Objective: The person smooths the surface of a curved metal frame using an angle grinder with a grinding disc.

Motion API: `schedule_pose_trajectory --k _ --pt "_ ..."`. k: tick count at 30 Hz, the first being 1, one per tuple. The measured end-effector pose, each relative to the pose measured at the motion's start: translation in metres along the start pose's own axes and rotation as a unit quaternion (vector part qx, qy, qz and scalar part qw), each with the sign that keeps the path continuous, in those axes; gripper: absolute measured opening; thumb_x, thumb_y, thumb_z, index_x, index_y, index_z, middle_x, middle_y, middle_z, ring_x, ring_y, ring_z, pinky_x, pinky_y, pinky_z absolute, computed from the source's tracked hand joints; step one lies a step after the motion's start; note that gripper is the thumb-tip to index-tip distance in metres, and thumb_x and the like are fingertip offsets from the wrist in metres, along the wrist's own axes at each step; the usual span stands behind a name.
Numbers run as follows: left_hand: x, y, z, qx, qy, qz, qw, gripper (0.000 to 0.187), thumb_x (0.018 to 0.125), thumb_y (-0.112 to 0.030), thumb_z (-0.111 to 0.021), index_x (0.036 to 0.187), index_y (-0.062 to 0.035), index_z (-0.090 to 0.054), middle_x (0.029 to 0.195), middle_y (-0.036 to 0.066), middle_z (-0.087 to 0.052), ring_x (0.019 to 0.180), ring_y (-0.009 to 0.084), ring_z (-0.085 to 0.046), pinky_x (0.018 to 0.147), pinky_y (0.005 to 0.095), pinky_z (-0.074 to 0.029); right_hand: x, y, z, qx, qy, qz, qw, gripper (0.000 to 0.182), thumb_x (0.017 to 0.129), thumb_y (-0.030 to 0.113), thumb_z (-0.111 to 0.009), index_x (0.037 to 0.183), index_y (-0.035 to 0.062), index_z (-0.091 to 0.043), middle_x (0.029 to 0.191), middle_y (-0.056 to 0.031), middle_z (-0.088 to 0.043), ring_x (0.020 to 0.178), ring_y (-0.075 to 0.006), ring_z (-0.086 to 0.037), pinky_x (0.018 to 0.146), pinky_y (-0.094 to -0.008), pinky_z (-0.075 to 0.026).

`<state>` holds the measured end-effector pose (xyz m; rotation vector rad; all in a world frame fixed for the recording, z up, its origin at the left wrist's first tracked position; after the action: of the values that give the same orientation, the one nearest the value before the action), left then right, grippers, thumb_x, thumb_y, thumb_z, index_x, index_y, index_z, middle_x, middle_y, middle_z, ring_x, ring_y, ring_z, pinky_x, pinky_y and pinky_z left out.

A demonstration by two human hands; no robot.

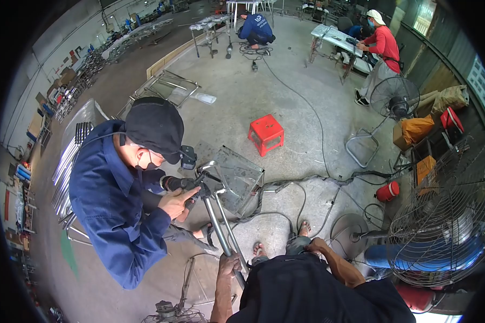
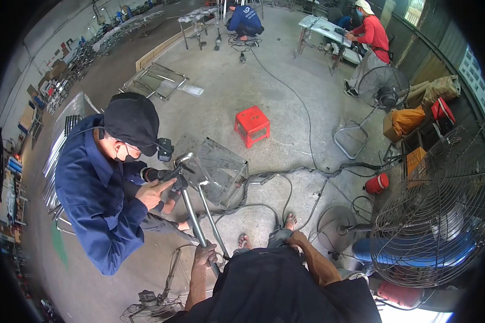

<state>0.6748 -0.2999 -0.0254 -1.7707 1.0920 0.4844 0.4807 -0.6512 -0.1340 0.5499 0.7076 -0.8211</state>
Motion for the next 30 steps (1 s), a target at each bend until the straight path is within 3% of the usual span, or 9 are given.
schedule_pose_trajectory --k 30 --pt "0.0 0.002 0.0 -0.001 -0.006 0.008 1.0 0.026 0.077 -0.002 -0.063 0.069 -0.0136 -0.041 0.048 -0.004 -0.033 0.035 0.0101 -0.034 0.035 0.0284 -0.033 -0.009 0.0 0.005 0.017 0.003 -0.007 1.0 0.064 0.062 0.055 -0.064 0.088 -0.0037 -0.067 0.094 -0.0248 -0.063 0.091 -0.0353 -0.062 0.08 -0.0395 -0.047"
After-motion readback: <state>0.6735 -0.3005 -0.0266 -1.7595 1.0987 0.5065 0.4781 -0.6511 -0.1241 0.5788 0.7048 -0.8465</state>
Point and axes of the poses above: each hand's wrist, its own x-axis towards the middle knuckle, its own z-axis out of the back of the hand, y = z × x, the point moved 7 cm from there along x, towards the middle knuckle
